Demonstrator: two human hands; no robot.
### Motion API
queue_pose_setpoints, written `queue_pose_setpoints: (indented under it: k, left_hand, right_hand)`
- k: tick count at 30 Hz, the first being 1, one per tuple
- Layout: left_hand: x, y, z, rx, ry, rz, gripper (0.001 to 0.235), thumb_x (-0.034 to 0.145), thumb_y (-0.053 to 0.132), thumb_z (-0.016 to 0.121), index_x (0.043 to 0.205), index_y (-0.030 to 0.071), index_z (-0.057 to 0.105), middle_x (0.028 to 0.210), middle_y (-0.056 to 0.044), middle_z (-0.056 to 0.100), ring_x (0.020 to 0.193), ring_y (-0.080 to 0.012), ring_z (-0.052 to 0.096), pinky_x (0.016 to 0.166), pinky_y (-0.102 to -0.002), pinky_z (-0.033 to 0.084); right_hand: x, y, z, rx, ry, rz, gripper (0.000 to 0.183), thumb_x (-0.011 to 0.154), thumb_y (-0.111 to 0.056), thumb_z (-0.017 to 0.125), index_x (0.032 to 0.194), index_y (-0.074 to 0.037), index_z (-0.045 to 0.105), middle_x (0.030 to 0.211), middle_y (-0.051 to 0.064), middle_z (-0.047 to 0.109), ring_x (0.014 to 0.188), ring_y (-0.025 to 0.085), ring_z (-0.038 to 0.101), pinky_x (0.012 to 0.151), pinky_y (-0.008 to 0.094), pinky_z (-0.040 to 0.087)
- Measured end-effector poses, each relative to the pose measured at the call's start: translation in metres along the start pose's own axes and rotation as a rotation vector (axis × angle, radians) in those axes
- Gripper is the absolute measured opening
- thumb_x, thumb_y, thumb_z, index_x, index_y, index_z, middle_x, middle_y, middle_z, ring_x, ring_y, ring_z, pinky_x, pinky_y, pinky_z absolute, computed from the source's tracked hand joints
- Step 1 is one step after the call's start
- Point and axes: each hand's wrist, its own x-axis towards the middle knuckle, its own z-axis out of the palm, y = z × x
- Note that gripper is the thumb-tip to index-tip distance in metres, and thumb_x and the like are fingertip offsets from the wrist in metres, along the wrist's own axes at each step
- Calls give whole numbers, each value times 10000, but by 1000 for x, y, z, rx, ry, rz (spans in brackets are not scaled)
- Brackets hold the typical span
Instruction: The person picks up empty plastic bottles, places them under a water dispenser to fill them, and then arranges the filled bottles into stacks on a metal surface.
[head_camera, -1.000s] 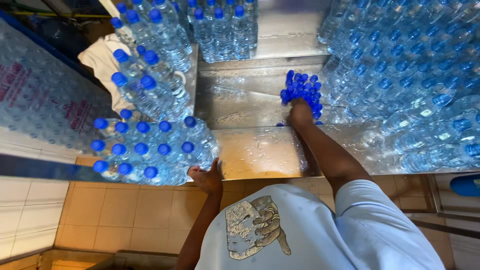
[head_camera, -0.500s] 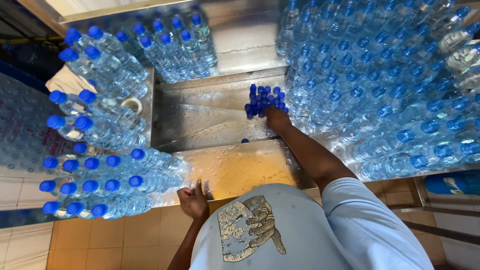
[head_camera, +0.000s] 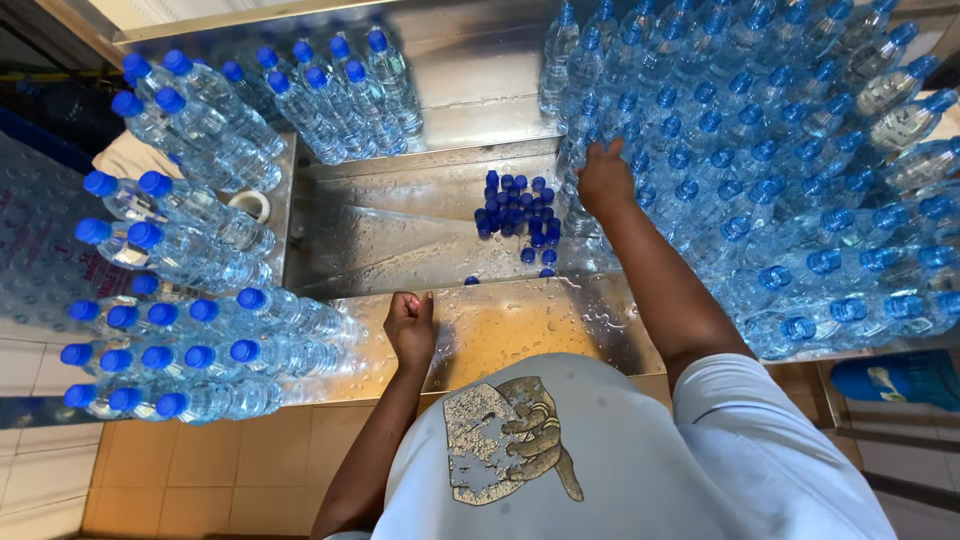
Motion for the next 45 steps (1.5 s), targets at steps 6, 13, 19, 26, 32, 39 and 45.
queue_pose_setpoints:
  k: [6, 13, 19, 26, 32, 39, 45]
  left_hand:
    - [2, -6, 5, -97, -67, -63, 306, 975, 182, 872, 826, 140, 608, 640, 11, 540, 636, -101, 498, 623, -260, 406]
    - [-2, 46, -13, -509, -448, -528, 682, 1107, 693, 423, 1404, 79, 420, 1307, -242, 455, 1116, -362, 571, 907, -450, 537]
    - [-11, 75, -32, -790, -286, -363, 492, 1130, 556, 470, 1186, 118, 688, 988, -121, 730, 779, -218, 755, 549, -331, 646]
    - [-8, 9, -92, -888, -253, -623, 469, 991, 589, 657, 1165, 158, 726, 1003, -163, 832, 746, -312, 827, 524, -496, 700]
    - [-42, -43, -115, -536, -86, -756, 477, 1031, 512, 677, 1432, 253, 683, 1020, -93, 723, 742, -276, 733, 455, -400, 631]
    - [-65, 19, -173, 137, 292, -191, 140, 1047, 371, 690, 1068, 293, 805, 1068, -78, 837, 1087, -394, 777, 951, -474, 591]
    - [-70, -30, -193, -650, -53, -796, 340, 1044, 407, 592, 1032, 74, 661, 664, -237, 692, 402, -349, 683, 229, -322, 457]
  right_hand:
    - [-20, 8, 2, 193, -47, -100, 413, 1070, -194, 666, 1369, 79, 585, 1322, 350, 540, 957, 670, 733, 794, 712, 657]
    - [-110, -39, -84, 788, -163, -301, 130, 1079, -168, 621, 1163, -70, 606, 916, 256, 617, 818, 527, 670, 727, 578, 514]
    - [-138, -113, 9, 1391, -222, -128, 328, 1165, -262, 519, 1311, -119, 775, 1102, 128, 623, 862, 279, 557, 704, 385, 406]
    - [-129, -138, -6, 1306, -521, -355, 513, 1107, -536, 577, 1385, -147, 764, 952, 197, 744, 791, 321, 781, 660, 399, 622]
    - [-100, -163, 100, 679, 196, -1063, 463, 1170, -552, 328, 1067, -325, 717, 790, -132, 540, 685, 178, 643, 634, 336, 513]
    - [-127, -227, 44, 1043, -1017, -273, 473, 1149, -640, 513, 1062, -225, 723, 724, 47, 535, 610, 230, 581, 515, 366, 493]
    - [-131, -258, 6, 909, 333, -1589, 609, 1161, -534, 260, 782, -204, 605, 703, -2, 570, 640, 213, 612, 572, 330, 509]
